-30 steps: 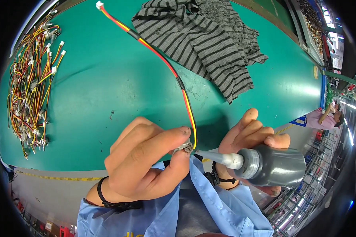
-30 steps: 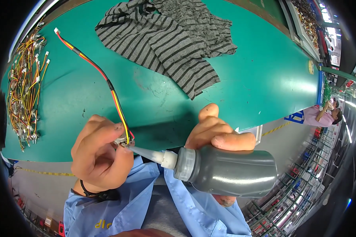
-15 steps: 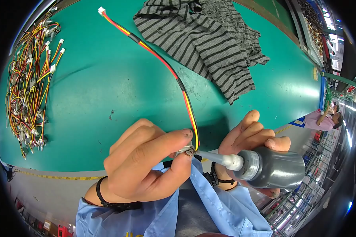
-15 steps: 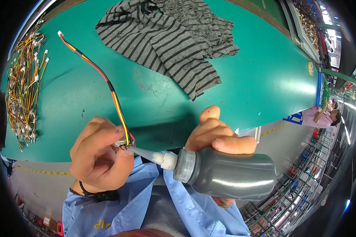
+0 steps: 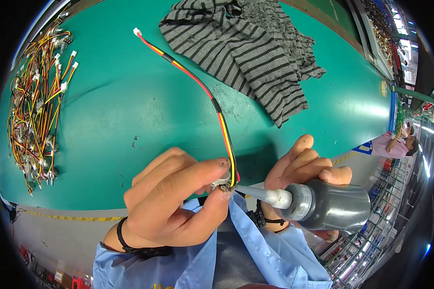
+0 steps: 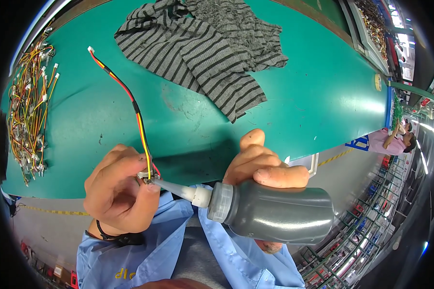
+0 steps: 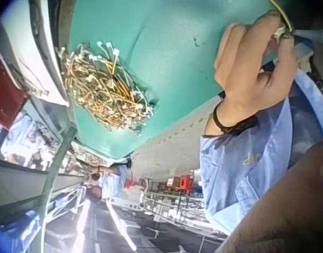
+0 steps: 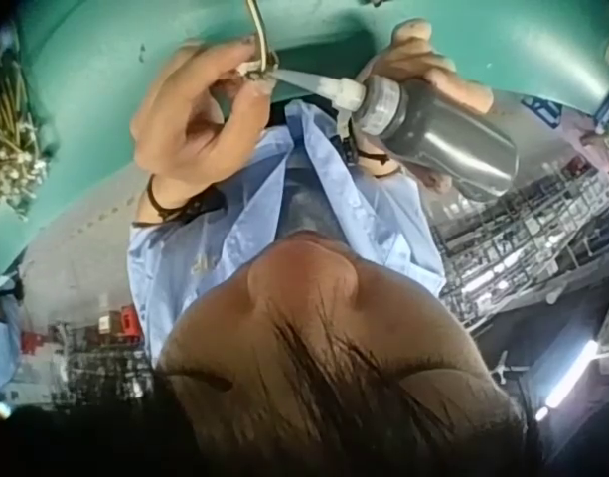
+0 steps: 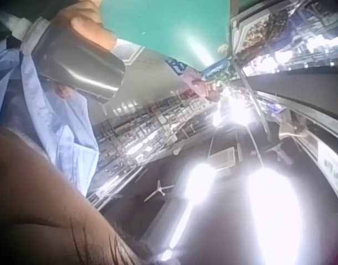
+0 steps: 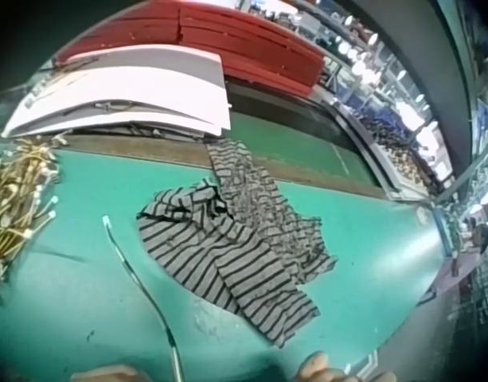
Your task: The person picks up a wire assembly from a pile, applies liquid from a squeeze bottle to the component at the end of the wires, and places it onto a white board, repeating the process for several more assemblies.
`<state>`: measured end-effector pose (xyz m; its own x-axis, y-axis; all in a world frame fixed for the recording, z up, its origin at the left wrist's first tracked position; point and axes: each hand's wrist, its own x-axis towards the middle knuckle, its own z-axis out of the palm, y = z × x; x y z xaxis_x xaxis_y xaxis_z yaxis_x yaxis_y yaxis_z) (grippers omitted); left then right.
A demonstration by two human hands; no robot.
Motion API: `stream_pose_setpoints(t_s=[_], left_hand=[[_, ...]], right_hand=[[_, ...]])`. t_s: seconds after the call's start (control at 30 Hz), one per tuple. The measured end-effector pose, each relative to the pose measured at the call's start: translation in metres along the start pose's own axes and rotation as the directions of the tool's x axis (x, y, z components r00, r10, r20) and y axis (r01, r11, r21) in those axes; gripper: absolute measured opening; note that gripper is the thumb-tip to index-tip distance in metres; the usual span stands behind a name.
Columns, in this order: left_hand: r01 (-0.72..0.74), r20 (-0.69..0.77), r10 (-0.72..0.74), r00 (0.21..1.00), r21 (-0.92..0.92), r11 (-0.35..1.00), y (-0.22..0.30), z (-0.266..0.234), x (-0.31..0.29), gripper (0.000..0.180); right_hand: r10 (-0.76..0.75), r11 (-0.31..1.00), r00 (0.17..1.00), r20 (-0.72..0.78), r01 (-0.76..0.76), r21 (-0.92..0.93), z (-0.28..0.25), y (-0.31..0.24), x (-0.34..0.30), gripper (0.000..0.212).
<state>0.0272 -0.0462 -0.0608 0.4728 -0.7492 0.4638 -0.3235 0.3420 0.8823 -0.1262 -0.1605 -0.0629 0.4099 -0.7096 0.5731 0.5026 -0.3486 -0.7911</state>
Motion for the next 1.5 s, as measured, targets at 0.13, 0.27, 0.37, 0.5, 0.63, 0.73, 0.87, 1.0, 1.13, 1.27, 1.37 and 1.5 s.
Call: stream_pose_setpoints(t_s=[0.13,0.27,0.37,0.5,0.63,0.73,0.87,1.0,1.13,1.27,1.37,1.5], left_hand=[[0.008,0.008,-0.008,1.000,-0.004,1.000,0.000,0.000,0.000,0.035],[0.014,0.012,-0.014,1.000,-0.012,1.000,-0.001,0.000,-0.001,0.035],[0.003,0.001,-0.003,1.000,-0.014,1.000,-0.001,0.001,-0.001,0.034],[0.010,-0.007,-0.011,1.000,-0.015,1.000,-0.001,0.002,-0.002,0.034],[0.020,-0.023,-0.021,1.000,-0.023,1.000,-0.001,0.002,-0.004,0.033],[0.023,-0.020,-0.024,1.000,-0.026,0.999,-0.001,0.002,-0.004,0.033],[0.010,-0.017,-0.011,1.000,-0.021,1.000,-0.001,0.003,-0.002,0.032],[0.017,-0.003,-0.017,1.000,-0.019,1.000,0.000,0.002,-0.002,0.032],[0.030,-0.010,-0.031,0.999,-0.038,0.999,-0.001,0.002,-0.005,0.033],[0.043,-0.034,-0.045,0.998,-0.054,0.998,-0.001,0.004,-0.008,0.033],[0.052,-0.045,-0.054,0.998,-0.057,0.997,0.000,0.005,-0.009,0.033],[0.064,-0.061,-0.068,0.996,-0.057,0.996,-0.001,0.005,-0.012,0.033]], right_hand=[[0.000,1.000,1.000,-0.018,0.000,0.005,0.001,0.002,-0.001,0.076],[0.010,1.000,1.000,-0.021,-0.010,0.017,0.001,0.001,-0.001,0.076],[0.012,1.000,1.000,-0.005,-0.012,0.014,0.000,0.001,0.000,0.074],[-0.027,0.999,1.000,-0.014,0.027,-0.025,-0.001,0.004,-0.003,0.070],[-0.067,0.998,0.991,0.113,0.068,-0.003,-0.018,0.007,-0.004,0.074],[-0.060,0.998,0.983,0.174,0.059,0.013,-0.020,0.004,-0.002,0.075],[-0.020,1.000,0.987,0.161,0.018,0.014,-0.019,0.001,-0.001,0.074],[0.000,1.000,0.996,0.086,0.001,-0.006,-0.009,0.000,0.000,0.063],[0.025,0.997,0.998,-0.051,-0.028,-0.071,0.000,0.000,0.000,0.042],[0.019,0.997,0.997,-0.070,-0.024,-0.076,0.001,0.000,-0.001,0.035],[0.017,0.997,0.996,-0.084,-0.023,-0.068,0.002,-0.001,-0.001,0.031],[0.015,0.998,0.997,-0.078,-0.019,-0.058,0.002,0.001,-0.002,0.031]])
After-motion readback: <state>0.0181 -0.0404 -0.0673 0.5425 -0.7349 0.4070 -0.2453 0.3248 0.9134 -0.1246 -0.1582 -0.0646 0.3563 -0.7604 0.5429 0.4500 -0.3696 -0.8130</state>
